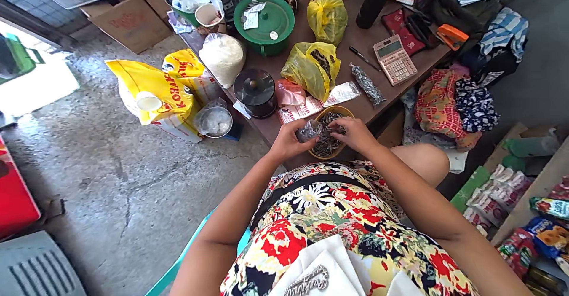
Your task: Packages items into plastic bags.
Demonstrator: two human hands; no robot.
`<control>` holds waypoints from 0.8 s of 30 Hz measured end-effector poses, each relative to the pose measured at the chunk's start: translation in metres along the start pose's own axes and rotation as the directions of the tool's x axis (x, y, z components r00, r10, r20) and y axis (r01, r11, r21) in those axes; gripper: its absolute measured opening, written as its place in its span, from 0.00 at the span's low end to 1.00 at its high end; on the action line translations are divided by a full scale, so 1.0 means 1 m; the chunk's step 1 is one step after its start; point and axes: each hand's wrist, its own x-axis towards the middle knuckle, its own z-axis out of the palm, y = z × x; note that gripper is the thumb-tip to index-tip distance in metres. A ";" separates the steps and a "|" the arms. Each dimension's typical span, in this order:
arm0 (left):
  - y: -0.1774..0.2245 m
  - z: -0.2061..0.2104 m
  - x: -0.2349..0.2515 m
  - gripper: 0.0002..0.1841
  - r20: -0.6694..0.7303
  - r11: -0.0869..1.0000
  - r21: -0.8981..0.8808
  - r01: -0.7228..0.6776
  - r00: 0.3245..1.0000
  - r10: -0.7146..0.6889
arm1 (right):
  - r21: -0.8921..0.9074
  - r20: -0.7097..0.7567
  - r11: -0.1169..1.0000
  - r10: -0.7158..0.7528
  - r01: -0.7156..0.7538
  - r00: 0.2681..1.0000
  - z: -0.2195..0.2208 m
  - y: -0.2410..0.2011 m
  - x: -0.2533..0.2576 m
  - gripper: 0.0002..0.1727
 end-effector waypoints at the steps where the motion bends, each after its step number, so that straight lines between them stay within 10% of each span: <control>1: -0.001 0.001 0.002 0.12 0.006 1.000 -0.001 0.005 1.000 -0.005 | 0.035 0.006 0.999 0.035 -0.035 0.999 -0.006 0.000 -0.003 0.15; 24: -0.006 0.012 0.007 0.12 0.079 0.992 0.087 0.089 0.992 -0.096 | -0.071 -0.018 0.994 0.085 -0.086 0.996 -0.021 0.005 -0.012 0.08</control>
